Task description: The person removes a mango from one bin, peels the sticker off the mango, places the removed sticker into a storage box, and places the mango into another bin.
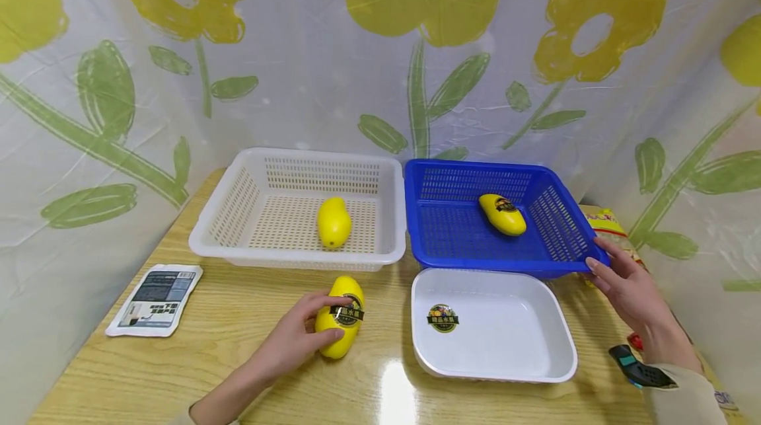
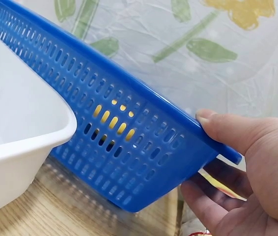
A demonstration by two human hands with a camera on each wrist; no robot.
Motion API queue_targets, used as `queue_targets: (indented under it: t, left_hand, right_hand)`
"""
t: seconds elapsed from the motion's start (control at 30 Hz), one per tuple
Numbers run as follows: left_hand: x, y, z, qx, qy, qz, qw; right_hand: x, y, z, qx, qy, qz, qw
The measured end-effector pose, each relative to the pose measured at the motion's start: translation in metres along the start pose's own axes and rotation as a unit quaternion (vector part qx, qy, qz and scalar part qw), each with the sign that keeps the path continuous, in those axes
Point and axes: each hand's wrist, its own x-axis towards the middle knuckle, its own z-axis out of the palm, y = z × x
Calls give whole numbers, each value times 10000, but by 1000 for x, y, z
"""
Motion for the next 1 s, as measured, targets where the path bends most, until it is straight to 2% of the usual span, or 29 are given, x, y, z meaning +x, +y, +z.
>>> queue_targets:
  t: [0.13, 0.43, 0.83, 0.93, 1.0]
  left_hand:
    - [0, -1, -3, 22, -12, -54, 10000]
    - [0, -1, -9, -444, -396, -167, 9981]
    - [3, -1, -9, -462, -473, -170, 9977]
    - [3, -1, -9, -424, -468, -163, 9979]
    - [3, -1, -8, -383, -455, -145, 9981]
  right_hand:
    - [1, 1, 0, 34, -40, 1, 10000]
    - [1, 1, -1, 15, -70, -36, 10000]
    - [1, -2, -1, -79, -32, -37, 10000]
    - [1, -3, -1, -315, 23, -15, 9995]
    - [0, -4, -1, -905, 153, -10, 9958]
